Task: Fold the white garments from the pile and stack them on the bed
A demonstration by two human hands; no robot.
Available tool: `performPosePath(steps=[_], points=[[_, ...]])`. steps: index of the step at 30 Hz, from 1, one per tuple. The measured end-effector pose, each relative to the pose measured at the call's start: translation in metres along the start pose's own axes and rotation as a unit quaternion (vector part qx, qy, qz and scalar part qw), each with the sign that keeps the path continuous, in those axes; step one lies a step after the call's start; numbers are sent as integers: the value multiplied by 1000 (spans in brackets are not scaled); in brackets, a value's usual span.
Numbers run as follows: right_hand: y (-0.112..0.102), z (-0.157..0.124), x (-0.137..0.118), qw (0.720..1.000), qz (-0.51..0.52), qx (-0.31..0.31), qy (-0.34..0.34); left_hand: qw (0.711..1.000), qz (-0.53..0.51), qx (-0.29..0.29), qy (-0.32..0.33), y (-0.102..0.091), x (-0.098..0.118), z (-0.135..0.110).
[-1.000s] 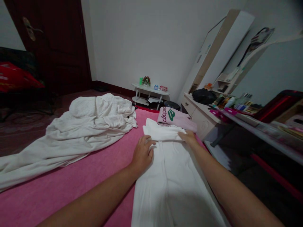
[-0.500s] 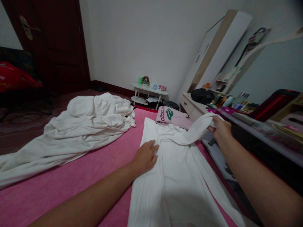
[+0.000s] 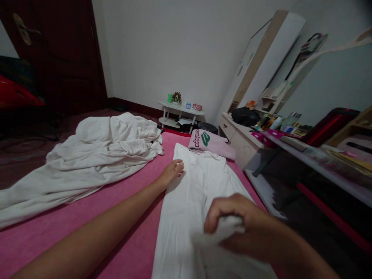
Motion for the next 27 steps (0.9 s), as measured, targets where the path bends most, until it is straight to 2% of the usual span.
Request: performPosePath(steps=[2,4,6,8,11,16,19,23,25,27], points=[[53,8,12,988,-60,-140,13,1000,-11,1,-1,0,-3,4],[89,14,27,965,-125,-230,6,1000,15,2,6,1,-3,7],[107,20,42,945,-193,-263,11,998,60,14,8,2,0,9],[110,22,52,933,-243,-261,35,993,116,32,6,3,4,12],[107,19,50,929,-262,-256,49,985,163,47,16,6,9,16],[93,9,34,945,-211,-247,33,987,134,73,44,7,8,22],[79,2,35,958,-136,-250,43,986,122,103,48,1,5,17],[64,7,52,961,37,-272,34,980,154,114,56,-2,7,8],[49,23,76,968,106,-223,43,975,180,110,64,0,9,4],[14,47,108,991,98,-73,55,967,224,99,70,5,12,2]])
Point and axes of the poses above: each hand's wrist, its own z-axis towards the middle knuckle, its own y-axis out of the palm, x = y × z, the point moved 8 cm from there along z, towards the middle knuckle, and after that the axes turned 13 degrees about -x, right-handed, at the moved point
